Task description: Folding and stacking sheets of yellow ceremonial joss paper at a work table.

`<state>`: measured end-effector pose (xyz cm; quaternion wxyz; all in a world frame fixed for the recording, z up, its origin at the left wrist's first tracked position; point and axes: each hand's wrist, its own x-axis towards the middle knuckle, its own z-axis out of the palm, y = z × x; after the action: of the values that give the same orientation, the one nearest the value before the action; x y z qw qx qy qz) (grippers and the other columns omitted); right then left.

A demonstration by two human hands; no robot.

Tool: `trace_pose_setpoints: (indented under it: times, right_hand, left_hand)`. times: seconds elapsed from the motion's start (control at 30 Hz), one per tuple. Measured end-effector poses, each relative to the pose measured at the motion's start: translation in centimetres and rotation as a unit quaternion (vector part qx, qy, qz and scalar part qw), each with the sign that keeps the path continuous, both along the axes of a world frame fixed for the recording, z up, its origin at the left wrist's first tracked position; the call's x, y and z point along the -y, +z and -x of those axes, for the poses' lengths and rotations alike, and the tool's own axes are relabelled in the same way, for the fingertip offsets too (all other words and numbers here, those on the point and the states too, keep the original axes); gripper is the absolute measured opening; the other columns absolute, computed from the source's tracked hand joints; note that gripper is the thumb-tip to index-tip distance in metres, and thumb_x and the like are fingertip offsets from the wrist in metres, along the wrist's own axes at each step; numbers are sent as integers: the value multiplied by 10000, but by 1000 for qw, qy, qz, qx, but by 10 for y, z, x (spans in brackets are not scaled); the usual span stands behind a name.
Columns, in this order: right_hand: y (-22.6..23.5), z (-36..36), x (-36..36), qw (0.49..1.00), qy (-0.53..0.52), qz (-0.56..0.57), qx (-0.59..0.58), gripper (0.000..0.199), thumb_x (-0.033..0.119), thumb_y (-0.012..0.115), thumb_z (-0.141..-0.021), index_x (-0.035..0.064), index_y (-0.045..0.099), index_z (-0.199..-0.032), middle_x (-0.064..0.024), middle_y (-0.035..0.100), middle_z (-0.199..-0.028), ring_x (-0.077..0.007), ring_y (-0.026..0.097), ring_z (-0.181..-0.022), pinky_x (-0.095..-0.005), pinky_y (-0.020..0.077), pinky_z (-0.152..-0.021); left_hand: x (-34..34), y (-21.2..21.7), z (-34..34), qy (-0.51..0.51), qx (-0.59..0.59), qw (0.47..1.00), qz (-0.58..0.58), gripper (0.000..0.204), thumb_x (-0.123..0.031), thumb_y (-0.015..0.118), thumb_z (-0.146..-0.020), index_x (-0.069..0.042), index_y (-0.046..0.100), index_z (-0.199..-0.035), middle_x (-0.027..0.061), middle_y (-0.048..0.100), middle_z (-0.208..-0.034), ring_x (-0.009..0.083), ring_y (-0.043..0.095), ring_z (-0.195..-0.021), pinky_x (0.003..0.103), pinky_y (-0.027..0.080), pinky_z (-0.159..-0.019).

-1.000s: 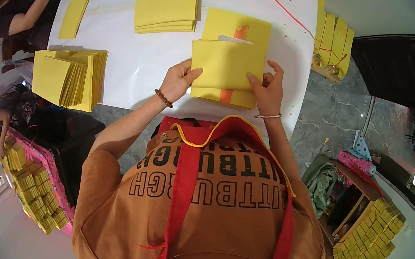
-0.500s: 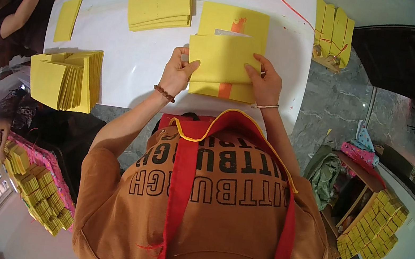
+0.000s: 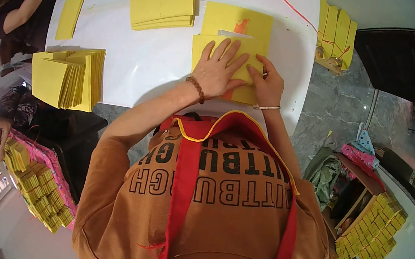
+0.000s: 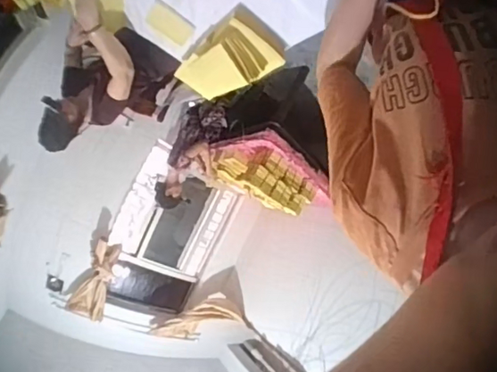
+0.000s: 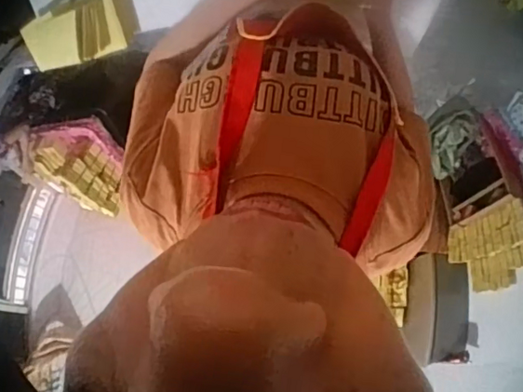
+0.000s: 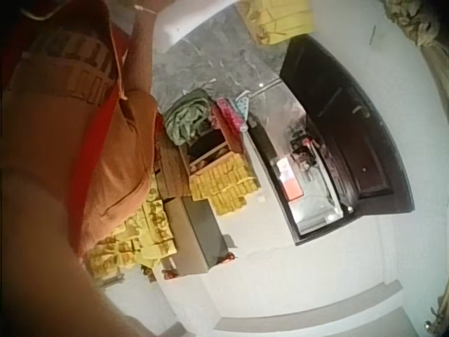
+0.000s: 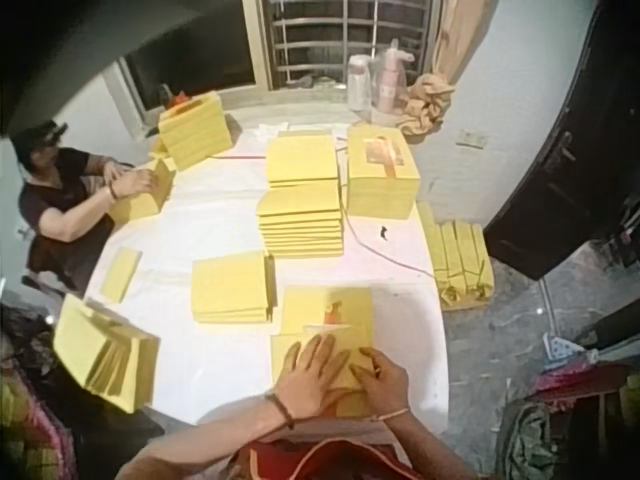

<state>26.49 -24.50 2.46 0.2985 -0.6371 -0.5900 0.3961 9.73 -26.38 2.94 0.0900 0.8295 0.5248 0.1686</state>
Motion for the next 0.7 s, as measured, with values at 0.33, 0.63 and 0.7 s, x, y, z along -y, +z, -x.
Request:
trace_pose_setpoints:
  times: [0.33,0.63,0.7]
  right_hand:
    - [12,27,0,887,305,-289,190,551,419,471,-842,83,403,-1273,-143,357,-1343,-324,328,-1243,-532,188,-1000]
    - [-18,38,4,922,276,-214,170,621,471,371,-882,57,307,-1341,-165,249,-1413,-322,213,-1317,-532,132,-1041]
    - [-19,41,5,902,285,-218,240,621,474,394,-869,79,314,-1342,-160,256,-1411,-326,217,-1314,-530,132,-1043]
  left_hand:
    - [2,-20,5,-48,-117,991,53,634,-392,532,-779,-145,354,-1335,149,280,-1398,329,189,-1317,533,118,-1043]
    - [0,-36,22,68,582,763,272,467,-200,438,-836,-23,393,-1266,187,315,-1347,318,265,-1285,392,139,-1070]
    - [0,-29,27,80,569,790,211,468,-220,438,-853,-28,385,-1276,195,290,-1360,328,253,-1285,408,142,-1063]
